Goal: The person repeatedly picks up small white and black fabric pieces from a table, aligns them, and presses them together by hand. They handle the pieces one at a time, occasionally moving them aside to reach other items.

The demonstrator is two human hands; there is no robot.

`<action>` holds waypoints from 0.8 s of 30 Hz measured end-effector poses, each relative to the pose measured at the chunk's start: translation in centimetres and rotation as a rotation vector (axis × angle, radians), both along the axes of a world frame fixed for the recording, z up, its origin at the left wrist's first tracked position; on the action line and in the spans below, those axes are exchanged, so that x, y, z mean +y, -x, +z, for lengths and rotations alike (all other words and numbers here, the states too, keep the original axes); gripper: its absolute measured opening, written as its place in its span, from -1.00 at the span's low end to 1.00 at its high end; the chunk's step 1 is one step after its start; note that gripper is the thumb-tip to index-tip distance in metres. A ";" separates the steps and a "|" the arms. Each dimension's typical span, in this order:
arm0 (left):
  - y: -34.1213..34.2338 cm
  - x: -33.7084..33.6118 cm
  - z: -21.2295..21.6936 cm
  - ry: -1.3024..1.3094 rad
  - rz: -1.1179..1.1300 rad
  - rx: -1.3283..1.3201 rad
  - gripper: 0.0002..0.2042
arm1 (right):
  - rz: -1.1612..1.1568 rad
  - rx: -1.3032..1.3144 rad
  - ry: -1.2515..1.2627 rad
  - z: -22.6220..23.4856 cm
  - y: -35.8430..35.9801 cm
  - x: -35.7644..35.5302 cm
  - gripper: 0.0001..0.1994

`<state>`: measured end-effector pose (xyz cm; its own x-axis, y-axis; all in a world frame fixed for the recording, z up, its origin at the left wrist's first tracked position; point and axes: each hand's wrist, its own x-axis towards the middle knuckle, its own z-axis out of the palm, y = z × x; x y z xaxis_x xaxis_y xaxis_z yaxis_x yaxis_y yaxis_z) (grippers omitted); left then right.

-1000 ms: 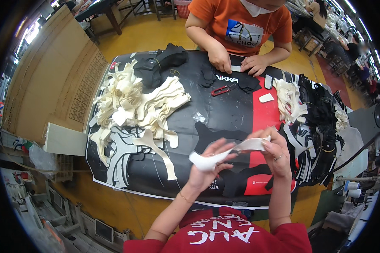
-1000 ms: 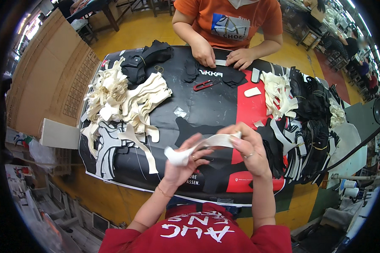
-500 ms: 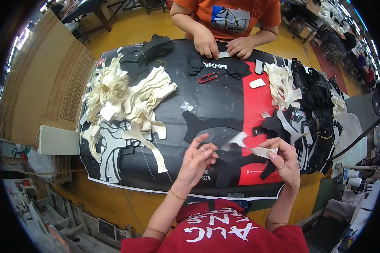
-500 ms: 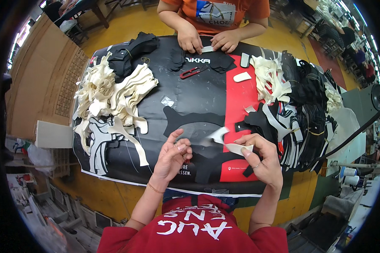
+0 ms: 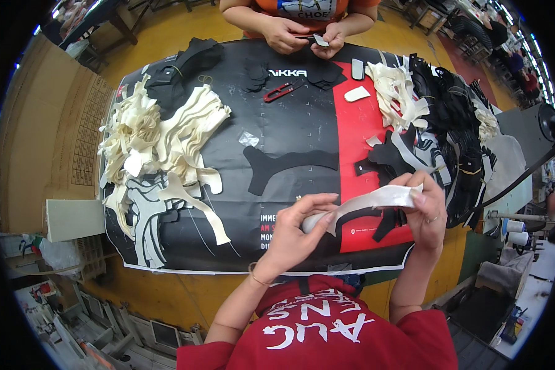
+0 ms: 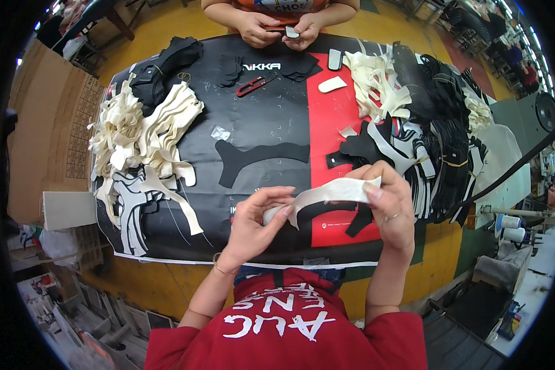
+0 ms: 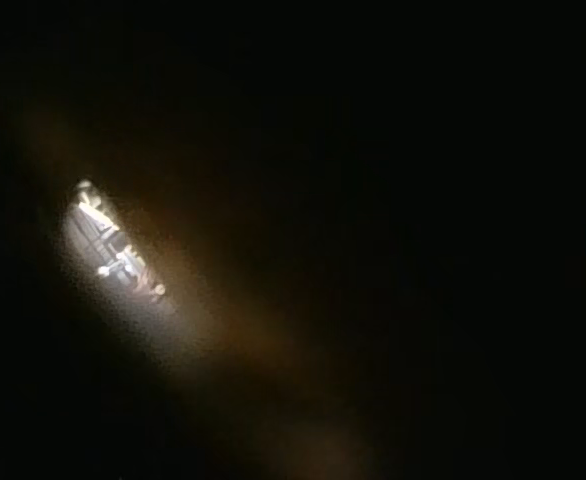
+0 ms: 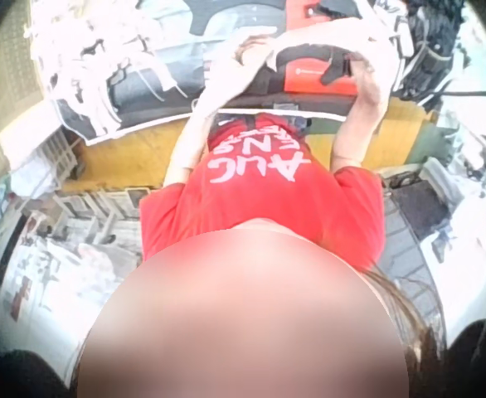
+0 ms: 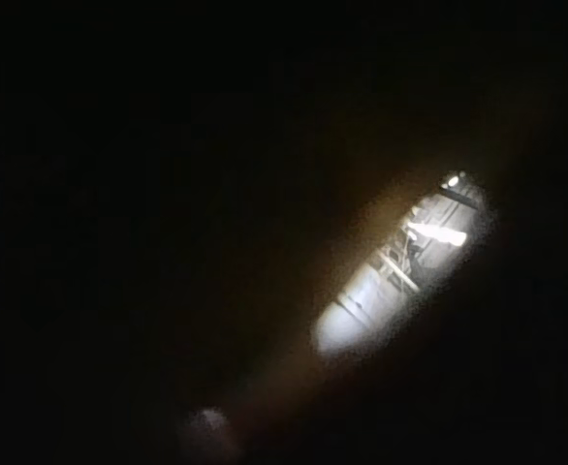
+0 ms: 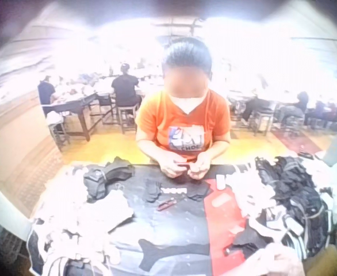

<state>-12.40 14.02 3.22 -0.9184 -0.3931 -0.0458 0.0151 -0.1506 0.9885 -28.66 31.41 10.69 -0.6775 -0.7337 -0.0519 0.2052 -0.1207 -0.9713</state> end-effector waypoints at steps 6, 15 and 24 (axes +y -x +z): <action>-0.6 -1.5 -0.4 -0.199 -0.043 -0.082 -0.68 | -0.197 0.352 -0.430 -1.3 1.2 0.4 -0.60; -1.1 -1.3 2.0 0.358 -0.070 -0.050 -0.27 | 0.508 0.949 -0.551 -0.7 -2.0 -4.9 -0.37; -5.6 -5.3 -1.3 0.672 0.577 -0.221 -0.48 | 0.593 0.406 -0.434 -6.3 0.0 -14.5 -0.85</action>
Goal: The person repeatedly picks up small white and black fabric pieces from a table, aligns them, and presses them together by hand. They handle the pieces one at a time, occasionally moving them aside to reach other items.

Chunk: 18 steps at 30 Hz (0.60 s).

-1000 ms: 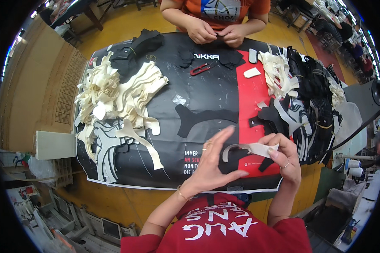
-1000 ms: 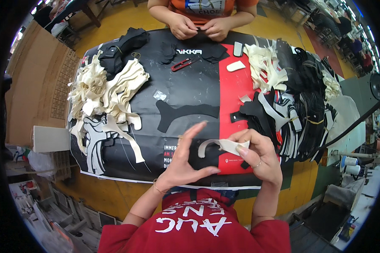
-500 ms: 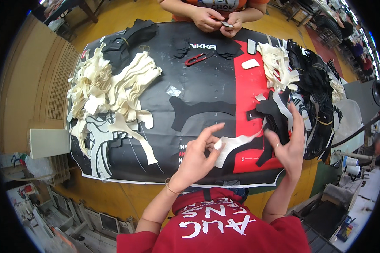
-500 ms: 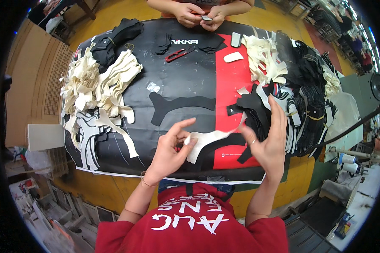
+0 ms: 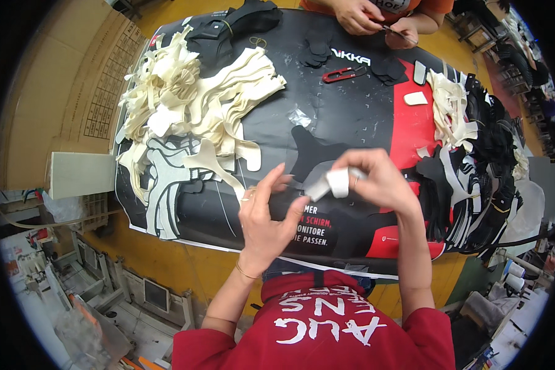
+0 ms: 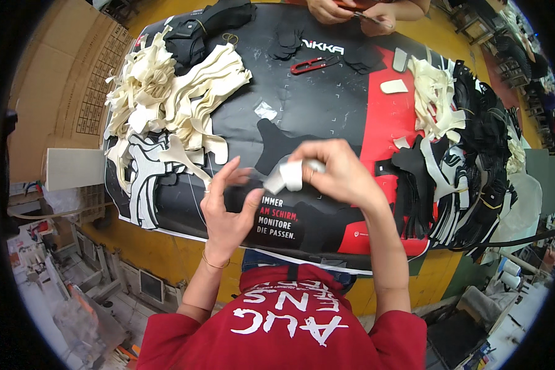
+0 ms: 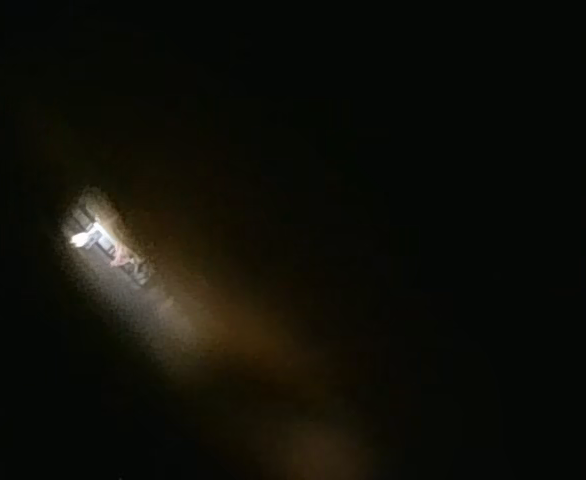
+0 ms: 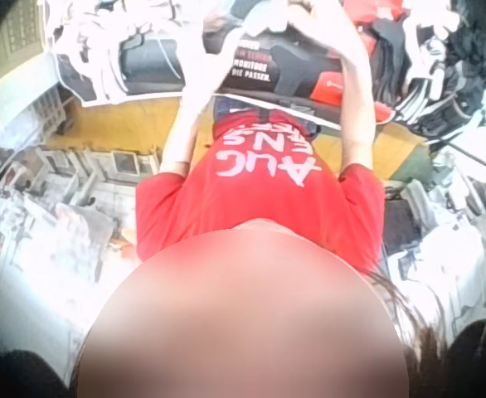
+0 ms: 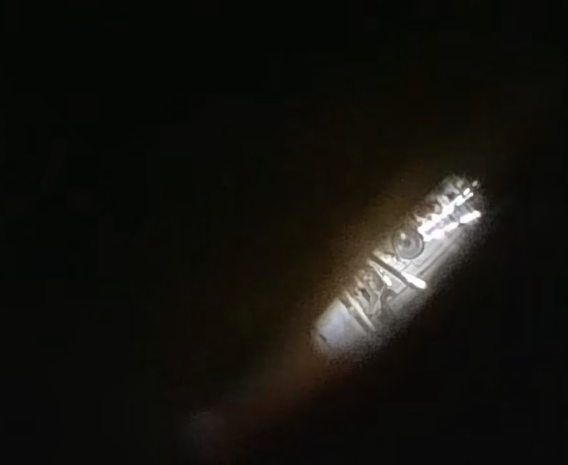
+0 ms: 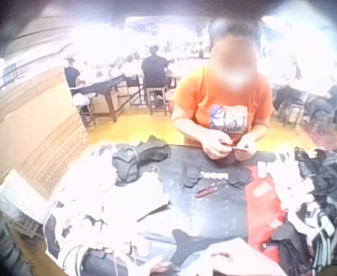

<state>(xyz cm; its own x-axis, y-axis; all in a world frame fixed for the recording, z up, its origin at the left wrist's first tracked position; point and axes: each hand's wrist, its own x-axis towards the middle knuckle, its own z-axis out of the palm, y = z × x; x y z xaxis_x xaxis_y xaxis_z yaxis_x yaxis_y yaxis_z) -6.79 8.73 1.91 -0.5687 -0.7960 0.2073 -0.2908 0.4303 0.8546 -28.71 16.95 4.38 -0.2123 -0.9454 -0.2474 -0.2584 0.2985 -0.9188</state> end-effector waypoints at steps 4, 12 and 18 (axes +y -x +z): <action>-1.3 -0.8 -2.2 0.343 -0.147 -0.293 -0.66 | 0.084 0.114 -0.003 -1.9 1.1 -3.1 -0.81; -1.2 -0.1 -3.5 0.376 -0.177 -0.407 -0.61 | 0.202 0.253 0.003 -3.0 1.0 -5.1 -0.83; -1.2 0.0 -3.6 0.391 -0.178 -0.413 -0.60 | 0.203 0.303 -0.009 -3.1 0.8 -5.2 -0.82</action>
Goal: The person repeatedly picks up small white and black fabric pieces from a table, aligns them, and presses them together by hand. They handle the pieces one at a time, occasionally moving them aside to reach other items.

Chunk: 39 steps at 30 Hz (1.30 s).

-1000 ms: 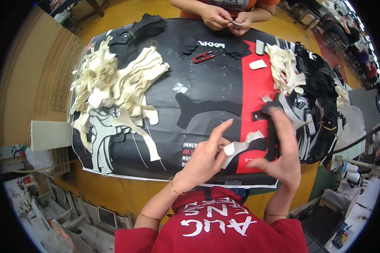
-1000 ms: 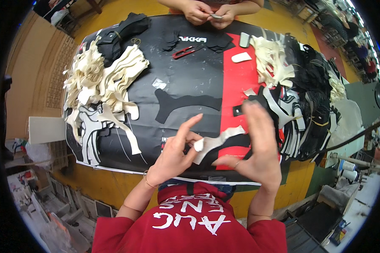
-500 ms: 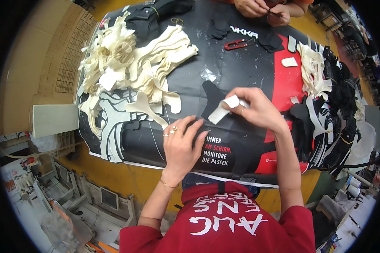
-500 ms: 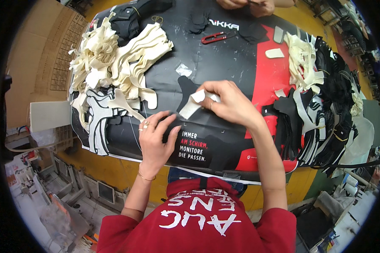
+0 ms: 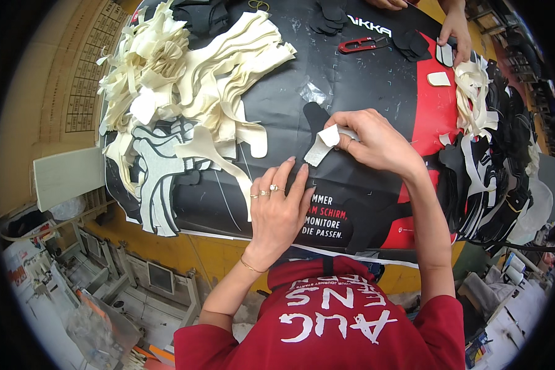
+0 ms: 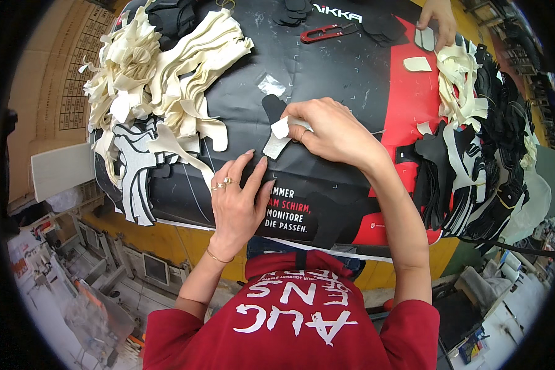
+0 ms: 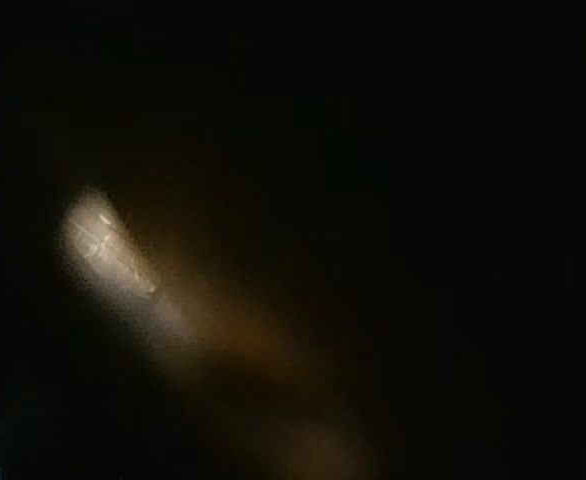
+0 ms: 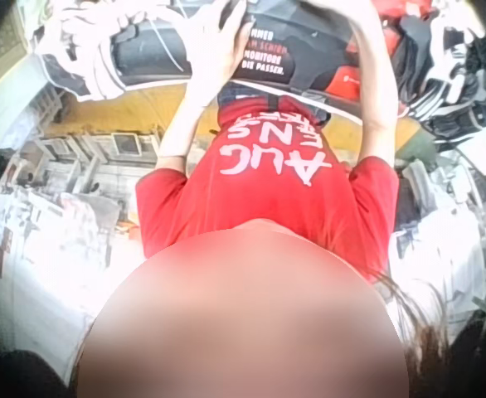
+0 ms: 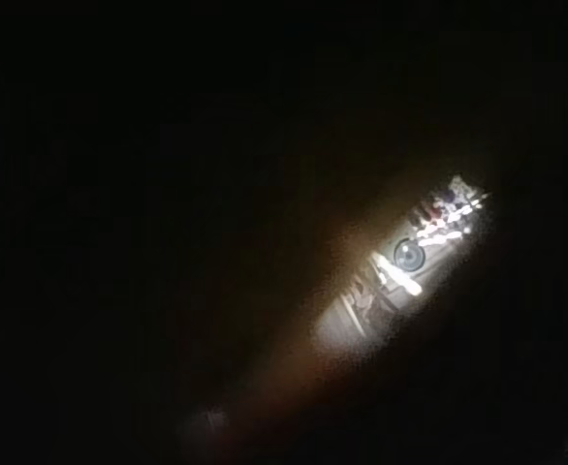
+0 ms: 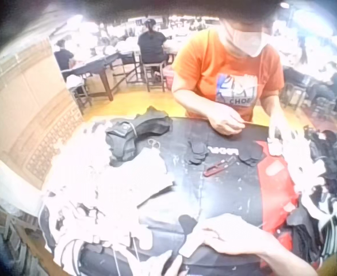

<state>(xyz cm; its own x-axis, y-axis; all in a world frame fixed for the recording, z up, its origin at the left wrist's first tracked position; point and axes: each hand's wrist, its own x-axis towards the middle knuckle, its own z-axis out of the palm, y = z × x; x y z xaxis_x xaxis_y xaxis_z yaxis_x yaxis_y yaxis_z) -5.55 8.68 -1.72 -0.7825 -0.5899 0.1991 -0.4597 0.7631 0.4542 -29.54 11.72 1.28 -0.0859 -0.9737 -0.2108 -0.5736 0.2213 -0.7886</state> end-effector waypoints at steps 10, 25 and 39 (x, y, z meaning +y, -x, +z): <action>0.0 0.1 0.0 0.015 0.002 -0.005 -0.60 | -0.005 0.070 -0.004 -0.2 -0.2 -0.1 -0.82; 0.3 0.0 0.5 0.051 -0.047 -0.101 -0.55 | -0.071 0.028 0.003 0.3 -0.6 -0.5 -0.82; 0.3 -0.1 0.5 0.065 -0.064 -0.120 -0.54 | -0.288 0.092 0.168 -2.2 -1.2 -0.4 -0.79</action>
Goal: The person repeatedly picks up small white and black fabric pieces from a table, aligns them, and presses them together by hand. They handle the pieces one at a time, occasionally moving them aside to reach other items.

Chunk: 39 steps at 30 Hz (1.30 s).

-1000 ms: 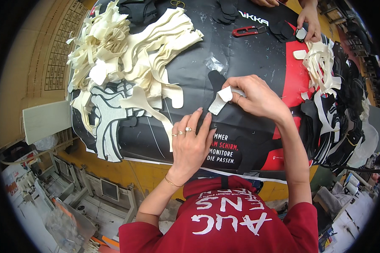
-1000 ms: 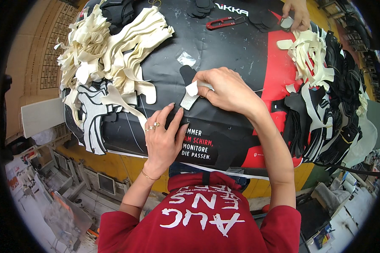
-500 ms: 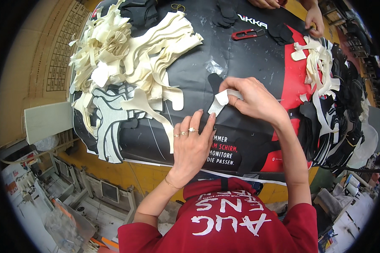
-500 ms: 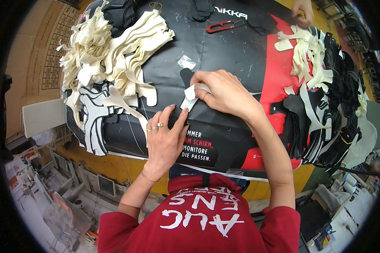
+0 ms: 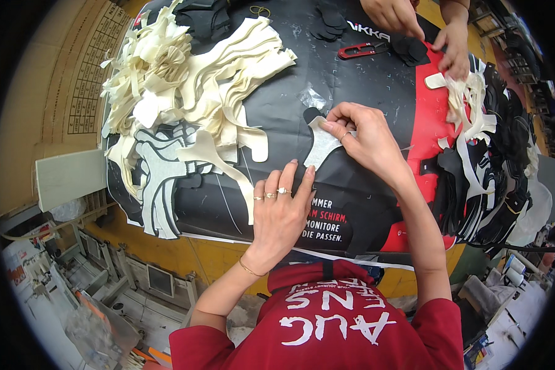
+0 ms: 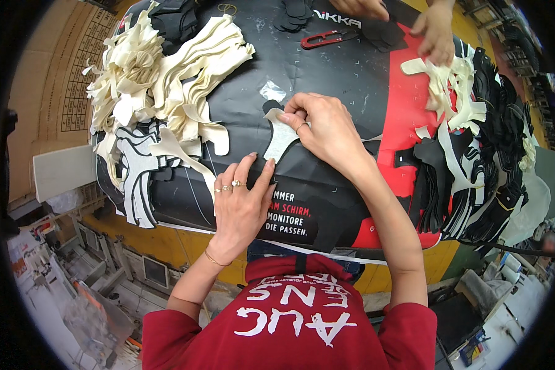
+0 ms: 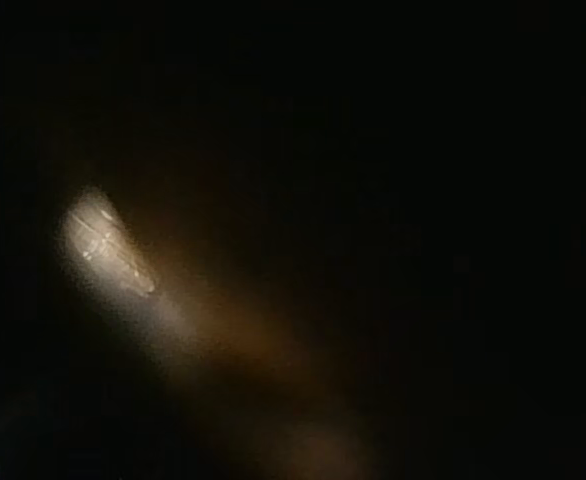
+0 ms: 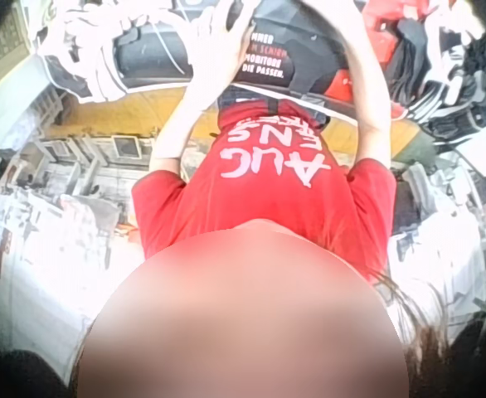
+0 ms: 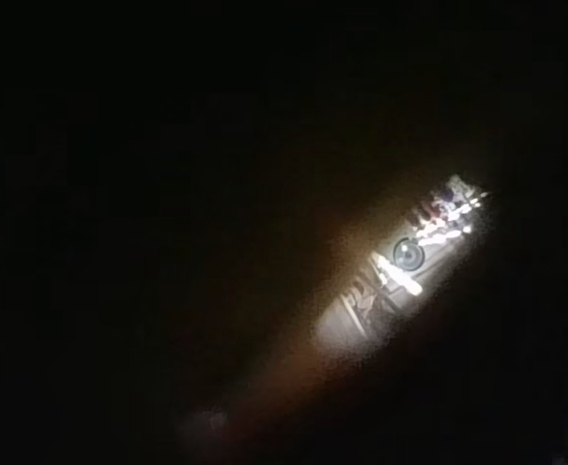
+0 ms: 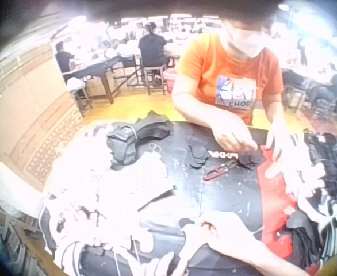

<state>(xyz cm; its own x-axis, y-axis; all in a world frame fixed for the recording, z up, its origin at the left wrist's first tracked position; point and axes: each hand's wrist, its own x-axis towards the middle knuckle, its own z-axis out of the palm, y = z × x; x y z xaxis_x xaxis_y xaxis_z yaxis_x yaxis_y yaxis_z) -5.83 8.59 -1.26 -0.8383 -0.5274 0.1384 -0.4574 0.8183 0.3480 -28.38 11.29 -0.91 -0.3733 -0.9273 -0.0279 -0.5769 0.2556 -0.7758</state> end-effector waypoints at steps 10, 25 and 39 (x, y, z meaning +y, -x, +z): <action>-0.1 0.1 -0.5 0.048 -0.023 0.007 -0.53 | -0.026 0.074 -0.007 -0.3 -0.4 0.0 -0.79; 0.5 -1.0 1.5 -0.054 -0.054 -0.020 -0.53 | -0.026 0.105 -0.073 0.2 -0.5 -0.3 -0.79; 5.6 -3.8 -1.4 -0.064 -0.203 -0.098 -0.01 | -0.173 0.414 -0.171 1.8 -0.1 2.7 -0.66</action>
